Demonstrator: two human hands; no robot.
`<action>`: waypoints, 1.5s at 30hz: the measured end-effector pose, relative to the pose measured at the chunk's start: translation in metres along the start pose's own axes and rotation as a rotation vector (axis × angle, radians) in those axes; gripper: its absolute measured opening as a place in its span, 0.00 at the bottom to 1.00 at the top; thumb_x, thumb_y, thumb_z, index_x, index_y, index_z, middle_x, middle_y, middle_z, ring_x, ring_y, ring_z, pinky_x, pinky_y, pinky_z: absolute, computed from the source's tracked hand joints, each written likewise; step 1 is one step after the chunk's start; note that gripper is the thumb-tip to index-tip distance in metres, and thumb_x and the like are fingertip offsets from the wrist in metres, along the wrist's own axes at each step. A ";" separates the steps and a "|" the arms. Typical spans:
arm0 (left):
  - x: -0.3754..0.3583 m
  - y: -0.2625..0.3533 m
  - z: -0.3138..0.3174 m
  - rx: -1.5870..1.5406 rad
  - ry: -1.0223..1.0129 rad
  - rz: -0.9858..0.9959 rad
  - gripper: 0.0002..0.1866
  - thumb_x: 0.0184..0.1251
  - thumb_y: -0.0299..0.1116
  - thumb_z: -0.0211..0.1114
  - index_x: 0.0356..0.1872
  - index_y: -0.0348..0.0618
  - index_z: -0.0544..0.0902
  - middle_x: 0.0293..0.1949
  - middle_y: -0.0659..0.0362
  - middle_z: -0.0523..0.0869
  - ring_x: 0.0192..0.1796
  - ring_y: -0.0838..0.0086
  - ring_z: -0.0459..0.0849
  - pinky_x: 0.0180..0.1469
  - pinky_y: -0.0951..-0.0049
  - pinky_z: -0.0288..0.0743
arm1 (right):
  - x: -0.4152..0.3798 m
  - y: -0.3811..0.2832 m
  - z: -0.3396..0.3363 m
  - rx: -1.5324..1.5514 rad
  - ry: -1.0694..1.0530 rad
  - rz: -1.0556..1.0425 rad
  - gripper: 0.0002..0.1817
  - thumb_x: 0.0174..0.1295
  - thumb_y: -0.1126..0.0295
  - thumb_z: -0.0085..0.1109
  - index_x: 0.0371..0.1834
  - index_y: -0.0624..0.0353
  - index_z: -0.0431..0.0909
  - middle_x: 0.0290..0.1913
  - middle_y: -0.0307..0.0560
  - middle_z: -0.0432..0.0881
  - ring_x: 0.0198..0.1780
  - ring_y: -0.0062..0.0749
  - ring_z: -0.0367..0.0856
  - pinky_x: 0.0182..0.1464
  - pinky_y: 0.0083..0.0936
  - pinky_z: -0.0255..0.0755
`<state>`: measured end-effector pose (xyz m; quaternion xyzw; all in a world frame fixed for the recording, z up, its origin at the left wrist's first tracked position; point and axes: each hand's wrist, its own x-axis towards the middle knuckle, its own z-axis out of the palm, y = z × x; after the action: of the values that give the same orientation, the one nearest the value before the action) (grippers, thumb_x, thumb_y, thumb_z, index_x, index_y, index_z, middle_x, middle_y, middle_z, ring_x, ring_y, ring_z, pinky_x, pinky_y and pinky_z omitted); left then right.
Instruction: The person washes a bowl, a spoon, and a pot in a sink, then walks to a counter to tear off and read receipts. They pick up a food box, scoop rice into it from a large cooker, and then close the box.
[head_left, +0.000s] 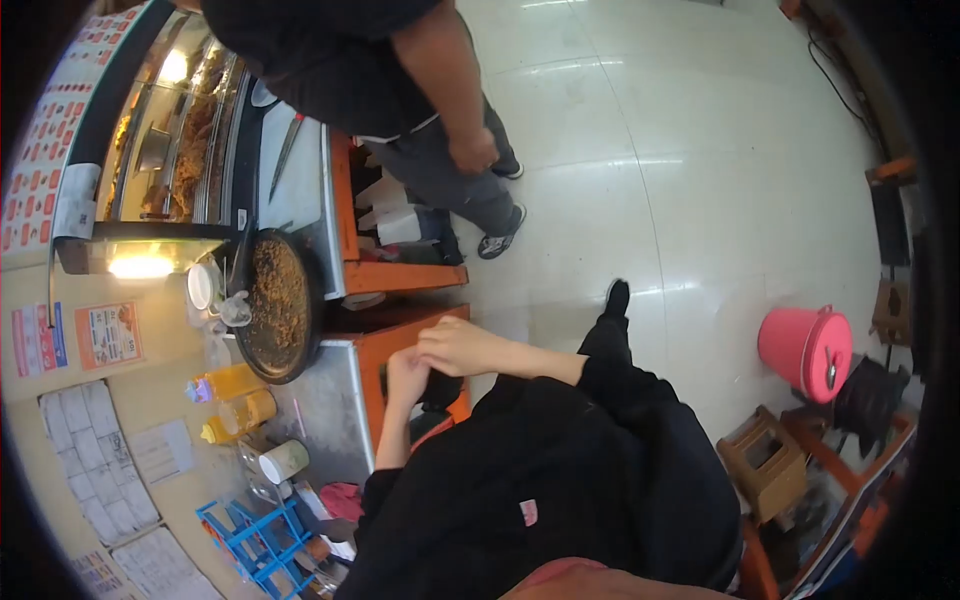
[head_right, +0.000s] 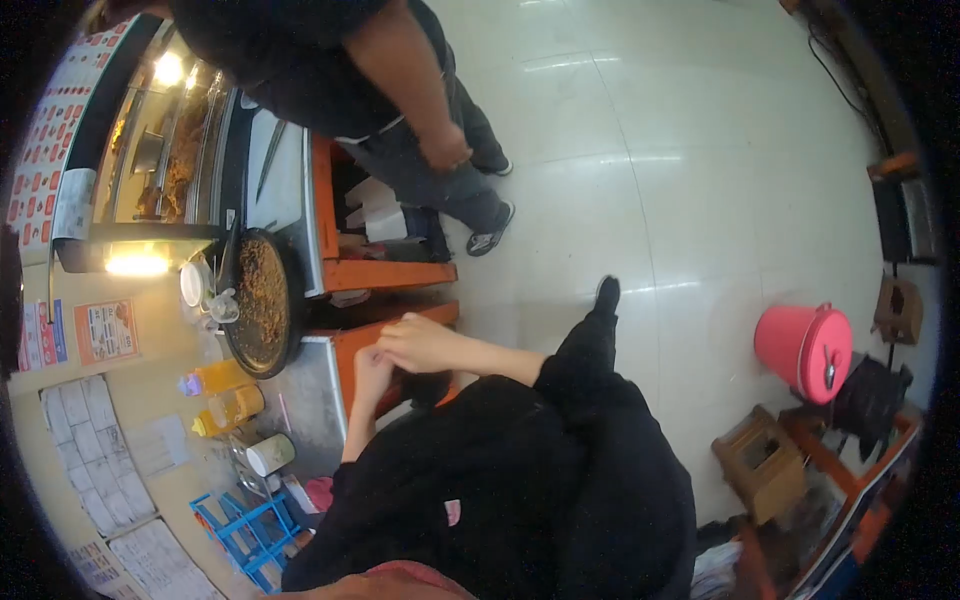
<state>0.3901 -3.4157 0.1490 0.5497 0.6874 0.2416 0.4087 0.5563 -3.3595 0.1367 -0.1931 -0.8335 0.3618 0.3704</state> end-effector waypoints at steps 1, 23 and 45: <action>0.017 0.036 0.033 0.154 -0.011 0.068 0.07 0.48 0.25 0.55 0.25 0.35 0.80 0.21 0.49 0.81 0.27 0.72 0.81 0.29 0.73 0.70 | -0.016 0.017 -0.029 -0.023 -0.007 0.018 0.05 0.54 0.67 0.52 0.31 0.55 0.73 0.30 0.43 0.72 0.36 0.37 0.73 0.40 0.32 0.63; 0.344 0.145 0.335 -0.235 -0.528 -0.602 0.33 0.62 0.58 0.47 0.53 0.37 0.72 0.48 0.48 0.78 0.50 0.61 0.76 0.55 0.68 0.66 | -0.107 0.391 -0.475 -0.118 0.023 0.902 0.12 0.53 0.69 0.53 0.40 0.61 0.75 0.40 0.56 0.78 0.42 0.45 0.77 0.43 0.35 0.71; 0.883 0.231 0.293 0.057 -0.155 -0.454 0.25 0.55 0.44 0.60 0.53 0.42 0.71 0.44 0.46 0.79 0.48 0.58 0.77 0.50 0.64 0.70 | -0.145 0.851 -0.735 -0.624 -0.518 1.550 0.23 0.59 0.56 0.44 0.46 0.65 0.72 0.47 0.59 0.75 0.47 0.51 0.75 0.50 0.42 0.68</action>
<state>0.7072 -2.5441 -0.0927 0.4093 0.7663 0.0811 0.4886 1.2527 -2.5421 -0.2268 -0.7098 -0.5863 0.2994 -0.2506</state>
